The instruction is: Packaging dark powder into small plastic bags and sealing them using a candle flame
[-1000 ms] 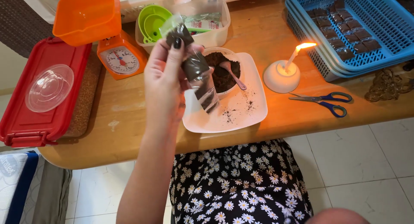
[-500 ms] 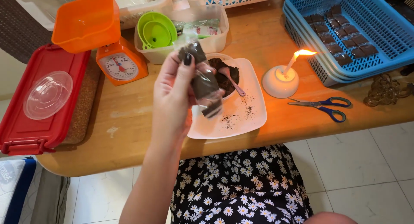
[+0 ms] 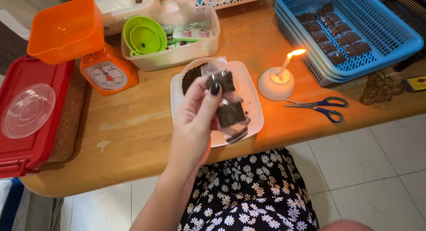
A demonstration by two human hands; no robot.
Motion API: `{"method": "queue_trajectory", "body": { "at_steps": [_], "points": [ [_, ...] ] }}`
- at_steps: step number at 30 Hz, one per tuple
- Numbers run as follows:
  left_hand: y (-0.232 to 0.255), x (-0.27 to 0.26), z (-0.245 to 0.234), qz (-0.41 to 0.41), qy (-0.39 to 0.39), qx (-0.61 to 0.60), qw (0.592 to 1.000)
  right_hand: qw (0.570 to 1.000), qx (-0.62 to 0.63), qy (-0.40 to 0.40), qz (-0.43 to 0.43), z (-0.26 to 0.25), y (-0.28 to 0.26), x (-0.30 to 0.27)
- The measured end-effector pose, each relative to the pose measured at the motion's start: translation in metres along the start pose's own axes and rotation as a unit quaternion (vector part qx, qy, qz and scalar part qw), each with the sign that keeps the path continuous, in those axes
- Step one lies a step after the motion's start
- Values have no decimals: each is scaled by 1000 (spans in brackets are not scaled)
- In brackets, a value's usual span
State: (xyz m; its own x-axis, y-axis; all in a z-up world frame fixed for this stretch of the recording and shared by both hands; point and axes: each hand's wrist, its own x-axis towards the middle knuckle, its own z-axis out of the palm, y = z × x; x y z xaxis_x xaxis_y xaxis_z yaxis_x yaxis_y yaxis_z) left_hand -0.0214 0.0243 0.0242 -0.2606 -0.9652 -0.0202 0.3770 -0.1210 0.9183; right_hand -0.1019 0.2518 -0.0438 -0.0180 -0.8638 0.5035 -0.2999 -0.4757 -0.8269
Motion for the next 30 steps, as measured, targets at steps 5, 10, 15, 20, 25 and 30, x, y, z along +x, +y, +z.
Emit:
{"method": "queue_trajectory", "body": {
  "at_steps": [5, 10, 15, 20, 25, 30],
  "points": [
    [-41, -20, 1, -10, -53, 32, 998, 995, -87, 53, -1, -80, 78, 99],
    [-67, -34, 34, 26, -136, 75, 988, 976, 38, 0, 214, -110, 109, 93],
    [-95, -31, 24, 20, -136, 217, 966, 942, 82, 33, 324, -163, 158, 71],
    [-111, -51, -11, -40, -158, 264, 951, 929, -27, 194, 314, -245, 157, 149],
    [-133, -77, -42, -110, -158, 280, 940, 939, -150, 191, 245, -286, 166, 265],
    [-142, -96, -48, -192, -115, 309, 925, 901, -241, 56, 357, -277, 181, 343]
  ]
}}
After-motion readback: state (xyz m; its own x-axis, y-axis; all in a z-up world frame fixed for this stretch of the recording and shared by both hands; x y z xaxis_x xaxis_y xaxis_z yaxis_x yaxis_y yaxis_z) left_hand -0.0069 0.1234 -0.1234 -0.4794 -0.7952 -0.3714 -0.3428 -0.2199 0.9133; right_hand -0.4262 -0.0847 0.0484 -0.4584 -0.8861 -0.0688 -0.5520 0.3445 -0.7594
